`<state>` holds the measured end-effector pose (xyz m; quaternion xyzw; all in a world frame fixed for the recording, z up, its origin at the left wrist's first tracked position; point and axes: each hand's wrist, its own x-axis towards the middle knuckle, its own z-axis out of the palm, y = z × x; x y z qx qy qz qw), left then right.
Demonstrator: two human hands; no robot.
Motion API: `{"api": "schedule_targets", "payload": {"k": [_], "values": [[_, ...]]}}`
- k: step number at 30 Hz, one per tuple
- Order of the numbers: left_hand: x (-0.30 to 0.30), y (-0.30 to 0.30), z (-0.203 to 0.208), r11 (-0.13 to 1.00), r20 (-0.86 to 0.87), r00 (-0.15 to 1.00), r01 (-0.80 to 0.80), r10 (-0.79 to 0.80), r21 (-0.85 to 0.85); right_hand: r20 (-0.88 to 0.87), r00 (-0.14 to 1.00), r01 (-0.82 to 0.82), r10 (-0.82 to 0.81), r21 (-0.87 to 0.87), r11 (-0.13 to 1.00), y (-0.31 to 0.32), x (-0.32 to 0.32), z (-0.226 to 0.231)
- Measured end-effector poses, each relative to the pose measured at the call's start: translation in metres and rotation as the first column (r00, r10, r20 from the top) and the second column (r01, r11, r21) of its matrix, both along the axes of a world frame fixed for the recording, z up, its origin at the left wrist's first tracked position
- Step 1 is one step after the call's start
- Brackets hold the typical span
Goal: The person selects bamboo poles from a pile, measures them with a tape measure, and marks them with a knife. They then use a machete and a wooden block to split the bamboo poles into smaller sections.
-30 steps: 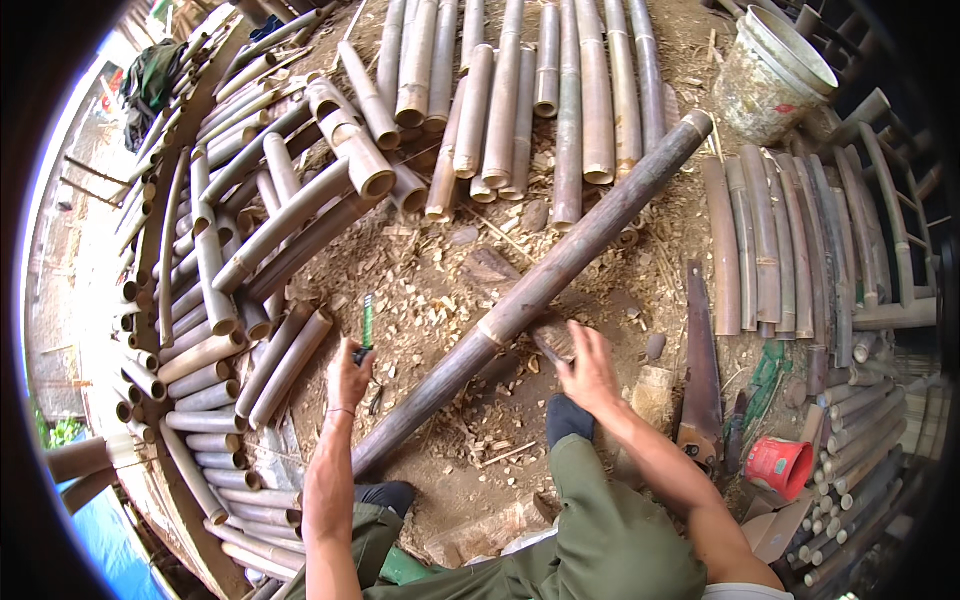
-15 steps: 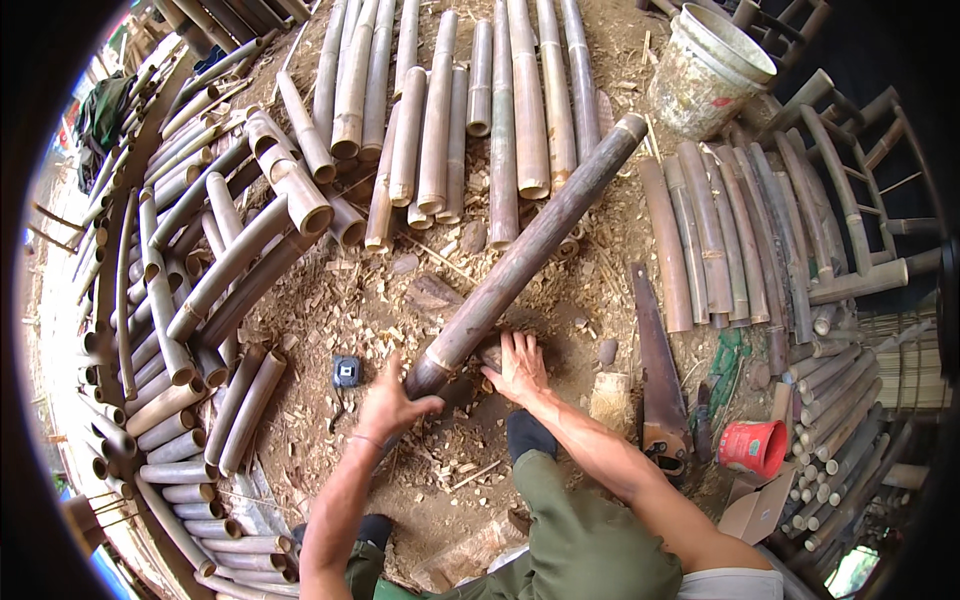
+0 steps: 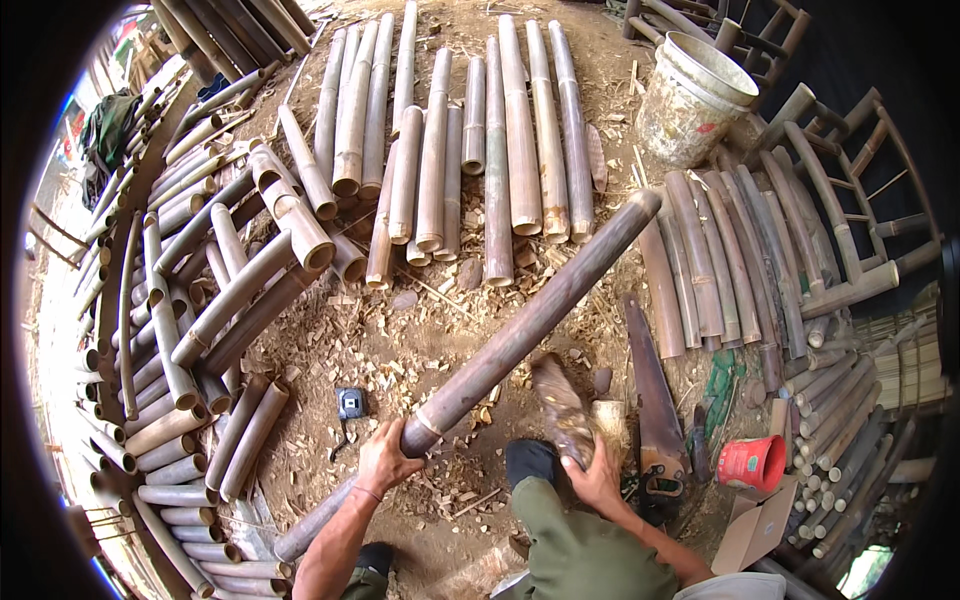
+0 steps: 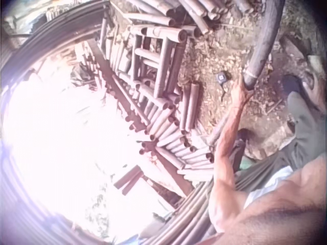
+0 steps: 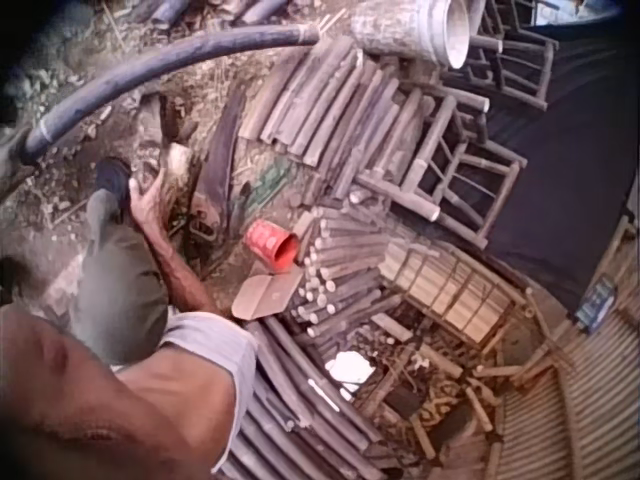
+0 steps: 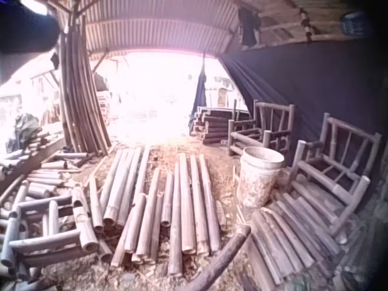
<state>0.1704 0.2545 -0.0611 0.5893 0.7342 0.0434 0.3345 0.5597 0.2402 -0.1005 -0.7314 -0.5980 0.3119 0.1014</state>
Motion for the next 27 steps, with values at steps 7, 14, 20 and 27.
{"api": "schedule_targets", "payload": {"k": [7,14,20,27], "values": [[0.009,-0.003,-0.054,0.977,-0.072,0.989,-0.116,0.131,0.180,0.081,0.983,-0.178,0.165,0.210,0.961,0.028,-0.018,0.045],[0.002,0.028,-0.062,0.962,-0.135,0.983,-0.085,0.123,0.259,0.164,0.966,-0.257,0.200,0.522,0.814,0.313,-0.072,0.025],[0.008,0.034,-0.059,0.975,-0.139,0.987,-0.043,0.075,0.217,0.709,0.628,-0.536,0.321,0.096,0.839,0.458,-0.090,-0.029],[0.000,0.027,-0.063,0.974,-0.138,0.989,-0.019,0.052,0.225,0.478,0.786,-0.491,0.391,0.100,0.866,0.458,-0.082,0.007]]}}
